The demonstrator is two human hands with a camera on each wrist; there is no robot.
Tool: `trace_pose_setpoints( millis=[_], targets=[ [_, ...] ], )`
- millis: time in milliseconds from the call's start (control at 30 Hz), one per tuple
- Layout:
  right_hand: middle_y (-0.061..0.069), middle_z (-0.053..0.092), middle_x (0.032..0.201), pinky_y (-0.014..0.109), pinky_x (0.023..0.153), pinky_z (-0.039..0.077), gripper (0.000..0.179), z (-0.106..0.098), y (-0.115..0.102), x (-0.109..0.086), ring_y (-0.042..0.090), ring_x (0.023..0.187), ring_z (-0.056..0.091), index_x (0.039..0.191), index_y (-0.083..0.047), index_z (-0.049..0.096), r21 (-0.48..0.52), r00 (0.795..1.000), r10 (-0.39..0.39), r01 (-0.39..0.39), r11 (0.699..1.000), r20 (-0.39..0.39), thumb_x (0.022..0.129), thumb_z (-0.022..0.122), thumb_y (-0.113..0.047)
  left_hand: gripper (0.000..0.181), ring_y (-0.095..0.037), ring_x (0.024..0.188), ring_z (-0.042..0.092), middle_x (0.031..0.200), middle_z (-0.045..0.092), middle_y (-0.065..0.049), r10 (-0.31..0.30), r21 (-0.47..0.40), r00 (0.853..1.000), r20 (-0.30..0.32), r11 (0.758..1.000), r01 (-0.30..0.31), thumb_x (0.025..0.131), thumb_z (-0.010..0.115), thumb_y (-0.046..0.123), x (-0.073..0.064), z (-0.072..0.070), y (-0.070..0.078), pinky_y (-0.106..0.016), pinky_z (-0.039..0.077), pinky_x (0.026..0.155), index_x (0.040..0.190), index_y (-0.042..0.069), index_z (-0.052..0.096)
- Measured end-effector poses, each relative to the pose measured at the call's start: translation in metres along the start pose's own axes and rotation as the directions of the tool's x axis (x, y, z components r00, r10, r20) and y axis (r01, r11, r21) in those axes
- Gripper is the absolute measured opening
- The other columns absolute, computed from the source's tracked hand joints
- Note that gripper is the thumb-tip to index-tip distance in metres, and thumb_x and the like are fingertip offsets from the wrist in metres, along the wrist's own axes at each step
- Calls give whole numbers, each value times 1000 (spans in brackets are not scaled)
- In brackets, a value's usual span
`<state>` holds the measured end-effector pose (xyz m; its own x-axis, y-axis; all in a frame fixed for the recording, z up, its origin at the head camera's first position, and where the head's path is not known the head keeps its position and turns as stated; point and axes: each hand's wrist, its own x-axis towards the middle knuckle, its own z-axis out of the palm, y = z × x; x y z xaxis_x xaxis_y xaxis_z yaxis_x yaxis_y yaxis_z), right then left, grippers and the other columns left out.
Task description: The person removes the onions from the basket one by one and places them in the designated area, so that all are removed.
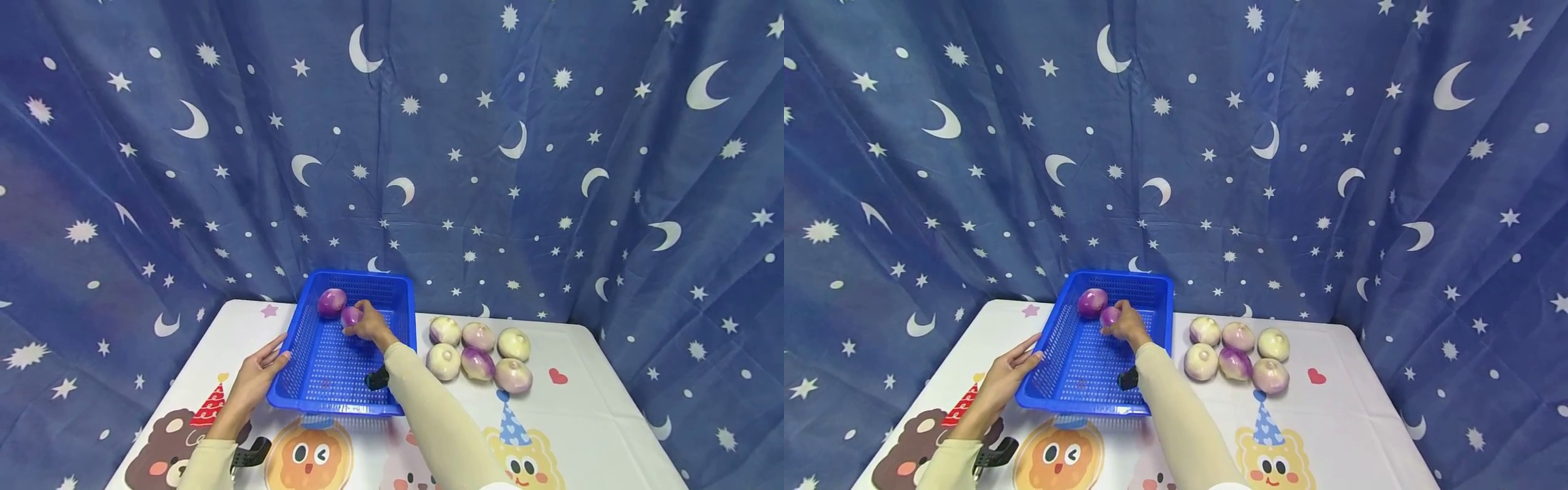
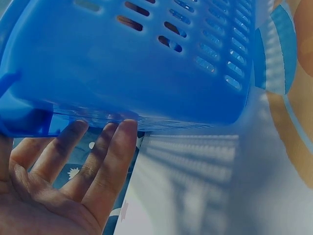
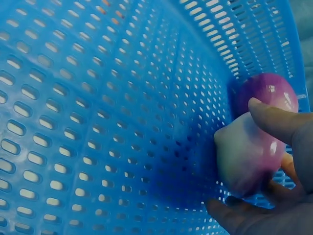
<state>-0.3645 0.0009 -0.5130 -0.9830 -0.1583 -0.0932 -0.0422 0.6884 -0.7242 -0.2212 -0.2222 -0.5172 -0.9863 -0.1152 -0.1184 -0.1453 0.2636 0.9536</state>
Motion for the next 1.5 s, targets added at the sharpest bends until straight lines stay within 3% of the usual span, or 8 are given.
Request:
trace_pose_setpoints(
  millis=[233, 500, 967, 1200, 1500],
  targets=[
    [18, 68, 117, 40, 96, 50, 55, -1, -2, -5, 31, 109, 64, 114, -13, 54, -48, 1000, -25, 25, 999, -6, 71, 87, -18, 59, -38, 139, 44, 150, 43, -20, -4, 10, 1000, -1, 1000, 4, 99, 57, 36, 1, 1, 3, -53, 35, 114, 152, 20, 38],
    [15, 69, 114, 35, 91, 52, 51, -2, -9, -14, 27, 102, 65, 112, -12, 57, -38, 1000, -27, 28, 999, 10, 71, 87, -20, 59, -36, 136, 48, 149, 45, -19, 9, 10, 1000, 2, 1000, -9, 99, 57, 37, 2, 2, -1, -50, 39, 112, 153, 20, 37],
    [12, 69, 115, 34, 89, 53, 54, -9, -45, -38, 26, 105, 66, 114, -13, 58, -39, 982, -183, 185, 982, 40, 71, 87, -27, 61, -38, 138, 44, 150, 42, -19, -13, 22, 1000, 7, 1000, 13, 99, 58, 35, 1, -1, 1, -54, 35, 114, 154, 19, 35],
    [12, 69, 113, 31, 87, 54, 51, -14, -51, -48, 22, 101, 66, 108, -14, 59, 36, 973, -231, 230, 972, 18, 69, 89, -22, 60, -38, 137, 45, 150, 42, -19, -11, 21, 1000, 10, 1000, 11, 100, 57, 34, 1, 1, 0, -53, 36, 113, 154, 19, 35],
    [7, 68, 122, 34, 93, 53, 57, -33, -59, -66, 23, 109, 65, 116, -14, 60, 169, 969, -249, 246, 954, -5, 68, 90, -19, 60, -37, 136, 47, 149, 44, -18, -6, 19, 1000, 7, 1000, 6, 100, 56, 36, 0, 1, 1, -51, 39, 112, 154, 19, 35]
  ],
)
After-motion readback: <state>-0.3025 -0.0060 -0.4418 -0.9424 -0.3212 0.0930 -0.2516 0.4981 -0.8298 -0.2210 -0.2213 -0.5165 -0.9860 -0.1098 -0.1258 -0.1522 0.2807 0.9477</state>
